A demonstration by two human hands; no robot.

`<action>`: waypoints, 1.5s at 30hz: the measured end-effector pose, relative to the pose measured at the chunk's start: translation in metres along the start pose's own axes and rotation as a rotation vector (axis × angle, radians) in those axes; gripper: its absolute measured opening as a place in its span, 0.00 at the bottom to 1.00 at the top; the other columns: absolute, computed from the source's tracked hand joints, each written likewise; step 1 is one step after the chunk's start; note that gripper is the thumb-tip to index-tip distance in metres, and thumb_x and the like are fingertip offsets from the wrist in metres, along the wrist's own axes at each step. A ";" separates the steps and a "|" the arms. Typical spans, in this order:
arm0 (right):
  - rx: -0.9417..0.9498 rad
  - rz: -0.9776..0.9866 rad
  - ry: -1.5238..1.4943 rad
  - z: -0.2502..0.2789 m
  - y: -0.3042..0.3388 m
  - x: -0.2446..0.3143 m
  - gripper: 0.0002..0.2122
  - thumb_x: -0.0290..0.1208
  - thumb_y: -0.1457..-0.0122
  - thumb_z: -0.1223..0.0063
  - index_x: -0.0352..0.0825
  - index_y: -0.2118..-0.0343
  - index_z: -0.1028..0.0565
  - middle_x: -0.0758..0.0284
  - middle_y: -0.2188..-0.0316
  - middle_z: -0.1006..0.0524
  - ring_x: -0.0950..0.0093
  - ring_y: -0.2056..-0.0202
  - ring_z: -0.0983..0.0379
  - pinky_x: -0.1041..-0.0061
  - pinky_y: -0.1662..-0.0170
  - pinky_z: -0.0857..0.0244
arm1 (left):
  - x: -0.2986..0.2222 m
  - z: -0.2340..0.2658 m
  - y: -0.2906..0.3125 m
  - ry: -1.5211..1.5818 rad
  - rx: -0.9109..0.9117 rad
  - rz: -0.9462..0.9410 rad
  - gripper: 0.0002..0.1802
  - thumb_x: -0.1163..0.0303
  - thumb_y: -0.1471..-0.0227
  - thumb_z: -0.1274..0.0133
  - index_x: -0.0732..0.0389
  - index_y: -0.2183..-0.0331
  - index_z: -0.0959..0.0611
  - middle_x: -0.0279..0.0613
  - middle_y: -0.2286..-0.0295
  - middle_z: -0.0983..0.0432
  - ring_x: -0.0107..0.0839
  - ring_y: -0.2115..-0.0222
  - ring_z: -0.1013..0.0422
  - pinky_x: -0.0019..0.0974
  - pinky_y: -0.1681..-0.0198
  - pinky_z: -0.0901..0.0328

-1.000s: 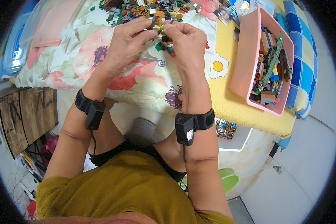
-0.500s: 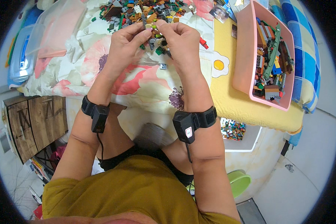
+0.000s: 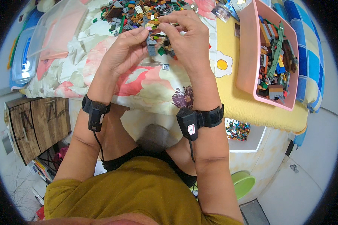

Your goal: The person sits on the floor and assembles small plastic building blocks into toy figures. They pick pieces from a pile on a floral sheet, connect them by hand, and occasionally wipe the pieces with a white cloth.

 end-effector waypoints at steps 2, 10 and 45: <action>0.031 0.018 0.028 -0.001 0.000 0.002 0.06 0.23 0.50 0.39 0.32 0.68 0.17 0.68 0.71 0.22 0.78 0.70 0.26 0.80 0.66 0.33 | 0.002 -0.001 0.000 -0.007 0.022 0.018 0.17 0.71 0.39 0.51 0.73 0.53 0.26 0.46 0.56 0.26 0.32 0.56 0.27 0.38 0.46 0.32; 0.090 -0.023 0.036 0.000 -0.001 -0.004 0.05 0.25 0.50 0.38 0.31 0.70 0.18 0.69 0.75 0.23 0.79 0.72 0.27 0.81 0.67 0.34 | 0.003 0.000 -0.001 0.009 0.026 0.010 0.15 0.71 0.40 0.49 0.73 0.55 0.25 0.46 0.58 0.25 0.31 0.57 0.27 0.39 0.46 0.31; 0.074 -0.142 -0.103 -0.011 0.008 -0.004 0.05 0.23 0.45 0.41 0.29 0.67 0.20 0.69 0.74 0.20 0.83 0.71 0.24 0.84 0.68 0.33 | -0.001 0.012 -0.004 0.256 -0.014 -0.021 0.17 0.70 0.40 0.49 0.72 0.53 0.26 0.51 0.57 0.27 0.37 0.56 0.28 0.37 0.50 0.31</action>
Point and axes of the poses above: each hand's wrist, its own y-axis away from the middle knuckle, its own z-axis out of the back of the hand, x = y × z, the point moved 9 cm from there along -y, towards the middle knuckle
